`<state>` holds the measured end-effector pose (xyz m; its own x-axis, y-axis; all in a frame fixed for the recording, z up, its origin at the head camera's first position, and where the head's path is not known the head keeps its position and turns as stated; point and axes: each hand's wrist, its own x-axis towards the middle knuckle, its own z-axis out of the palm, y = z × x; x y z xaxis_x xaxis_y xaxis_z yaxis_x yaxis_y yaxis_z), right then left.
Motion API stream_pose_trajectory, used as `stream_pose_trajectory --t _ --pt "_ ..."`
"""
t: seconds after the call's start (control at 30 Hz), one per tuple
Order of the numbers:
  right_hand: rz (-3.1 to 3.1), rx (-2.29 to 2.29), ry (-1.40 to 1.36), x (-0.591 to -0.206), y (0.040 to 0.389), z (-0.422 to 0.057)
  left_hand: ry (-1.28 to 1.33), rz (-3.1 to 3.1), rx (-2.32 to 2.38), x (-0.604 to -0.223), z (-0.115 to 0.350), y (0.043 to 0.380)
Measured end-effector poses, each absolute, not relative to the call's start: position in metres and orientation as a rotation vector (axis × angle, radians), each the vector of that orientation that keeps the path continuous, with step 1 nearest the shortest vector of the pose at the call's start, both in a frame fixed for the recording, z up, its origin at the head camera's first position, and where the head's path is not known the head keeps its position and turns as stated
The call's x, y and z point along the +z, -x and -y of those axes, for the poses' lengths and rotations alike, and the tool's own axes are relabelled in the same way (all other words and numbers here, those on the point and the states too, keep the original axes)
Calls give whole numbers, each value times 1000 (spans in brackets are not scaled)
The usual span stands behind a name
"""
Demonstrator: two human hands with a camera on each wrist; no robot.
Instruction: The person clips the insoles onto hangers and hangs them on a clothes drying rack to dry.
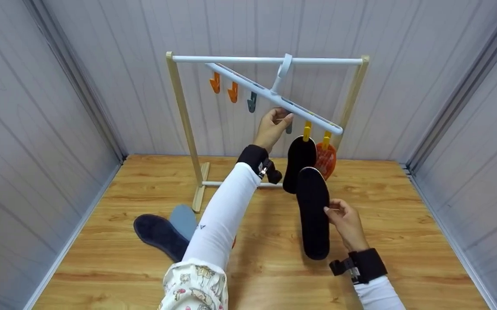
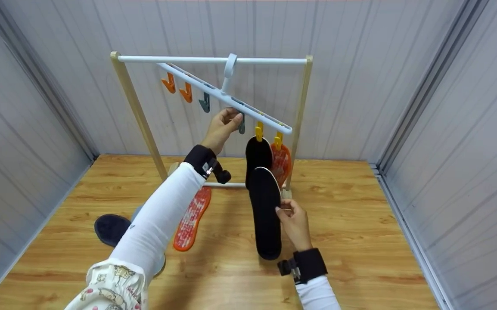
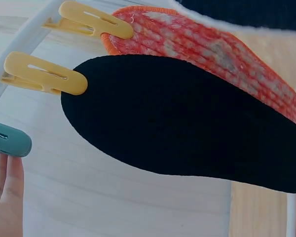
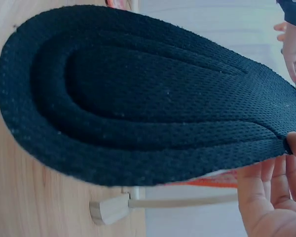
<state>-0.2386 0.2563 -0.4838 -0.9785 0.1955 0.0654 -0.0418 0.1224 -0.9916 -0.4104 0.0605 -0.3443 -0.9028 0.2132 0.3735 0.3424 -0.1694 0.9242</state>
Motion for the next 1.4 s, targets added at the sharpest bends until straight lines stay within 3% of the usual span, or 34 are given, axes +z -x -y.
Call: stream_pose_trajectory --t 0.6,1.4 --pt "2280 1823 28 -494 270 -229 651 2079 -2073 -345 -69 414" --pt "2157 1858 39 -469 290 -218 596 2068 -2064 -331 -78 411"
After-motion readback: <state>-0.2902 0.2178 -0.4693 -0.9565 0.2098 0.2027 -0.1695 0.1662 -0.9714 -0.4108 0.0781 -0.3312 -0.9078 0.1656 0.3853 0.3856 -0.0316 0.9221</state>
